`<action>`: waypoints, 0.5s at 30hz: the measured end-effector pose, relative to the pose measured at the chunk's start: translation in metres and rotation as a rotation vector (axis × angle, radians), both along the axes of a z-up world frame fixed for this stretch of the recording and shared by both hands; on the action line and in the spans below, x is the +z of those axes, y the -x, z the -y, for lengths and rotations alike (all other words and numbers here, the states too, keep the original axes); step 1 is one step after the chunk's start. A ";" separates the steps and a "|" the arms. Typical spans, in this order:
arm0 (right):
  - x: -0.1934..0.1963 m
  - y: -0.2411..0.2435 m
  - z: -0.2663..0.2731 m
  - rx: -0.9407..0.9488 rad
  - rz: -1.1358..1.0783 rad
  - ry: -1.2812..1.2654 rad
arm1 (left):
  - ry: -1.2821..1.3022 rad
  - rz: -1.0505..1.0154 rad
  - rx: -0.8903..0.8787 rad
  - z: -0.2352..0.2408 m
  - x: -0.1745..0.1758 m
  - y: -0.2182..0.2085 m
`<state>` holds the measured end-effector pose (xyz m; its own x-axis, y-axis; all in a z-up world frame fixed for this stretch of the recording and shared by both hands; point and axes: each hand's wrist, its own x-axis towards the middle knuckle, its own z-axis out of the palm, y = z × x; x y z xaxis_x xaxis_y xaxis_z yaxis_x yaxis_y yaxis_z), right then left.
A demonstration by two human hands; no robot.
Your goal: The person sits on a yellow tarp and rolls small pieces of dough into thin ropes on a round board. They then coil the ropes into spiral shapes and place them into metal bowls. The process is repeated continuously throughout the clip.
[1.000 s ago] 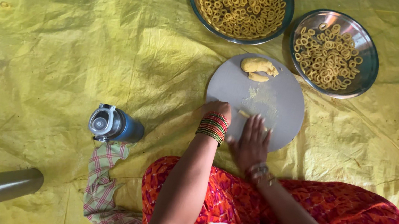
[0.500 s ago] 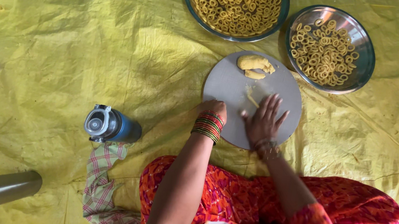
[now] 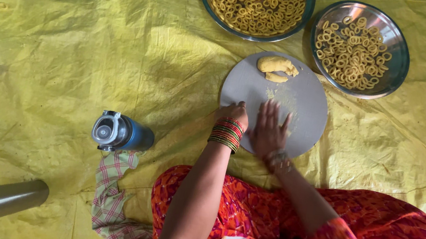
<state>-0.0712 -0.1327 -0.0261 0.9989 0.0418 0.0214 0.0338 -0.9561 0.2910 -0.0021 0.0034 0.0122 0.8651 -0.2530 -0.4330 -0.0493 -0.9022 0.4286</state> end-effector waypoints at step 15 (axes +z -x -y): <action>0.008 0.014 -0.011 -0.020 -0.063 -0.203 | 0.260 0.152 0.318 0.003 0.022 -0.004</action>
<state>-0.0856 -0.1215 -0.0186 0.9991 0.0236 -0.0356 0.0267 -0.9955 0.0904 0.0016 0.0006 0.0341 0.9666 -0.0475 -0.2520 0.1334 -0.7460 0.6524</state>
